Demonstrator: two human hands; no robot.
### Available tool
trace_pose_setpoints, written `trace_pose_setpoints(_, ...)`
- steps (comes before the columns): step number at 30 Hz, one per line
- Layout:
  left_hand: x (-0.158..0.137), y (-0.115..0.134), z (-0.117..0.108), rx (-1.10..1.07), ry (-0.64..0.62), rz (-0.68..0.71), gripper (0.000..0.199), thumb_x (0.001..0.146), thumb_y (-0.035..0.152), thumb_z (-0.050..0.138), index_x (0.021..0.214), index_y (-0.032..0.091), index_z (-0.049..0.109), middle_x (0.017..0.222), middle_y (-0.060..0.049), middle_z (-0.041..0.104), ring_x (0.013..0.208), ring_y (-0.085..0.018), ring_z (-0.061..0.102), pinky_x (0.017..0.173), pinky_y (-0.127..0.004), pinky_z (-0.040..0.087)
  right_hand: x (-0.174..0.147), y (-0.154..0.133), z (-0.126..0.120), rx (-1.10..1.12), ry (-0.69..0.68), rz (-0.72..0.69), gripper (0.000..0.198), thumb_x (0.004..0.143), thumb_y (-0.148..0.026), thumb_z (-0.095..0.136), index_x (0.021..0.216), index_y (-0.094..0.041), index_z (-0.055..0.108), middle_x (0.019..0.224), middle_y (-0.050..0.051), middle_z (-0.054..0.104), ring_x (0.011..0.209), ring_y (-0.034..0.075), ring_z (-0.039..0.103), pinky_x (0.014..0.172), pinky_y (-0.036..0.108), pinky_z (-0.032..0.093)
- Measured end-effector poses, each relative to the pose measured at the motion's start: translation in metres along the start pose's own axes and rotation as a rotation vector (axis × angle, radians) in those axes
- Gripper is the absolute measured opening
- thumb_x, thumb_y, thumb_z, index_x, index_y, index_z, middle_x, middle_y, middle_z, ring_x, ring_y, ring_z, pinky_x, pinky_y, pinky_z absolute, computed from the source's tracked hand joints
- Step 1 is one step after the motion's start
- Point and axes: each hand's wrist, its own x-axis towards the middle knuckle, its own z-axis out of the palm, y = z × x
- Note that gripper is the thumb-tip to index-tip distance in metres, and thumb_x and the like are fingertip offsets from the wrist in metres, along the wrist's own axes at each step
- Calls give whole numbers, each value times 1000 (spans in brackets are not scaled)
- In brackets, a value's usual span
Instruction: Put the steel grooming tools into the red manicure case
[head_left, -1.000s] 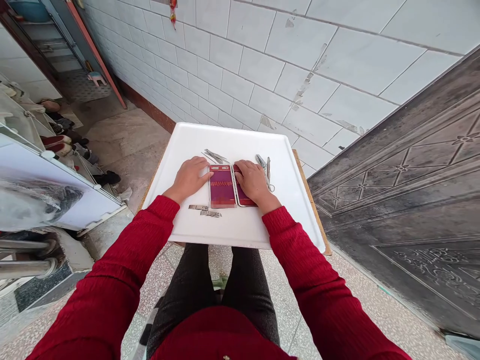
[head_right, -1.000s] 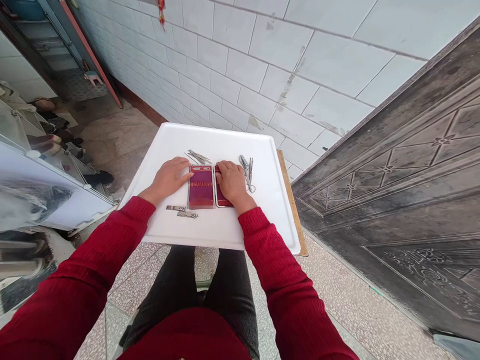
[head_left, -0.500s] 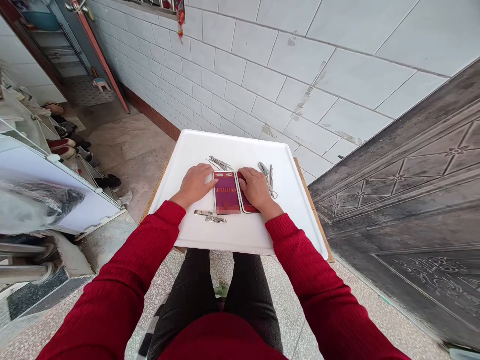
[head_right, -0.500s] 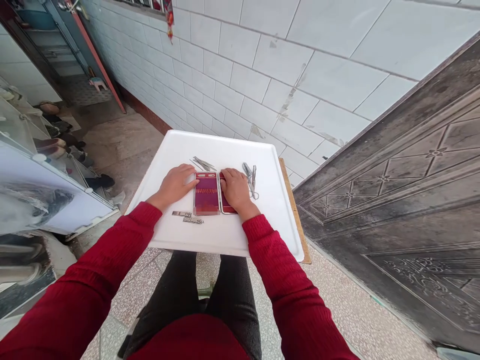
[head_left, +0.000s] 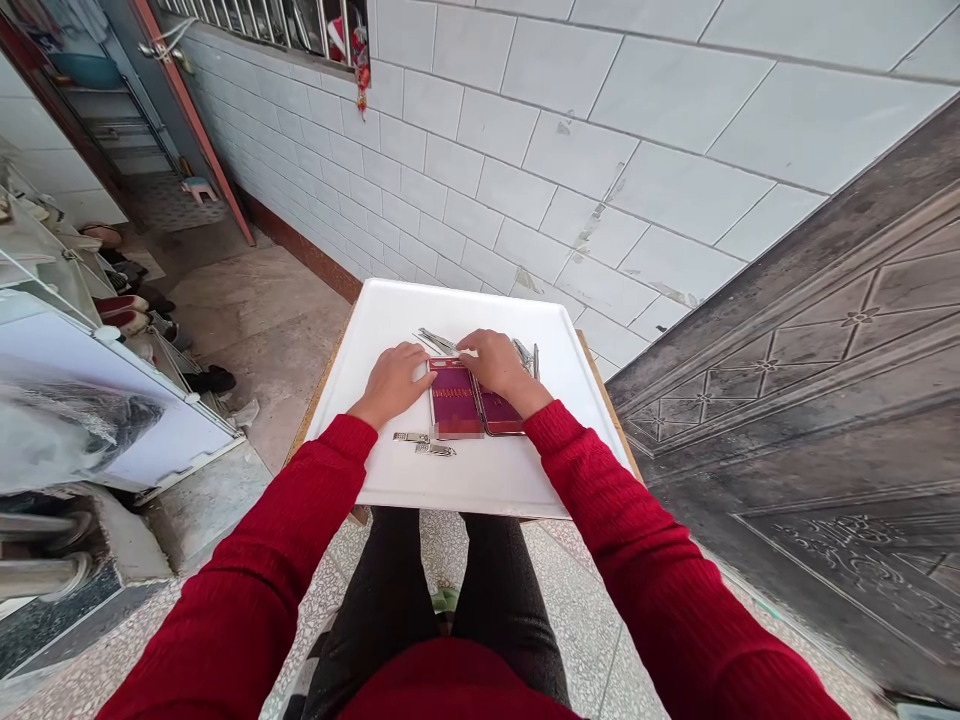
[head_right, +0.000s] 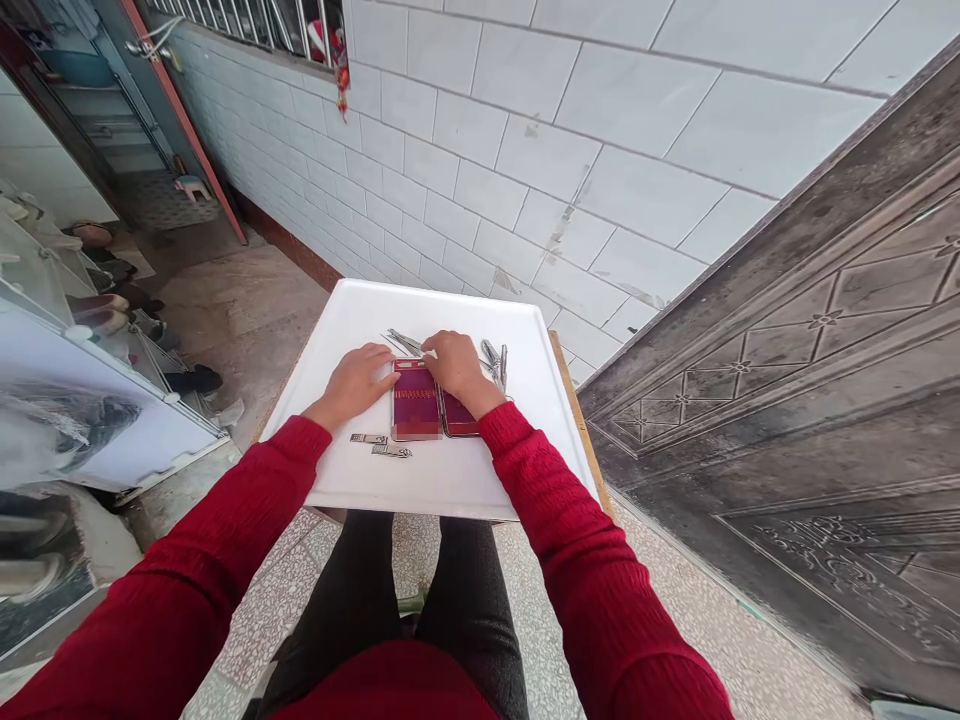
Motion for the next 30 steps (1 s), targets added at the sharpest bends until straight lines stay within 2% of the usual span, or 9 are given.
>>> trace_pose_setpoints(3, 0, 0, -1, 0, -4, -2, 22, 100, 31, 57, 113, 21, 71, 122, -9, 72, 119, -29, 63, 103, -49, 51, 23, -9, 6, -52, -28, 48, 27, 96, -17, 59, 109, -19, 82, 119, 11, 78, 108, 26, 70, 98, 39, 50)
trace_pose_setpoints(7, -1, -1, -2, 15, -14, -6, 20, 100, 32, 57, 112, 23, 71, 124, -8, 72, 120, -28, 63, 104, -48, 50, 38, -11, 22, -79, -10, 100, 26, 97, -20, 59, 114, -19, 80, 120, 12, 77, 111, 27, 67, 95, 37, 49)
trace_pose_setpoints(14, -1, 0, -3, 11, -19, -19, 20, 100, 33, 56, 111, 24, 70, 124, -8, 72, 120, -28, 63, 104, -49, 51, 34, -8, 34, -131, 32, 67, 27, 102, -20, 51, 105, -17, 77, 112, 16, 75, 111, 28, 64, 91, 37, 45)
trace_pose_setpoints(22, 0, 1, -4, 16, -22, -25, 20, 100, 32, 56, 112, 24, 69, 126, -8, 72, 121, -29, 63, 104, -49, 51, 34, -4, 37, -100, 81, 212, 27, 100, -17, 49, 98, -18, 77, 107, 14, 76, 101, 28, 67, 85, 38, 43)
trace_pose_setpoints(25, 0, 1, -3, 9, -21, -28, 20, 100, 32, 56, 112, 23, 69, 125, -8, 72, 121, -29, 63, 105, -50, 51, 34, -3, 38, -30, 116, 183, 24, 98, -18, 54, 104, -18, 77, 109, 12, 76, 105, 27, 66, 89, 37, 43)
trace_pose_setpoints(30, 0, 0, -2, 18, -17, -16, 18, 100, 31, 56, 109, 25, 70, 123, -7, 72, 119, -28, 63, 103, -49, 51, 33, -10, 39, 96, 115, 10, 22, 99, -18, 57, 102, -20, 79, 110, 8, 76, 109, 22, 64, 95, 33, 42)
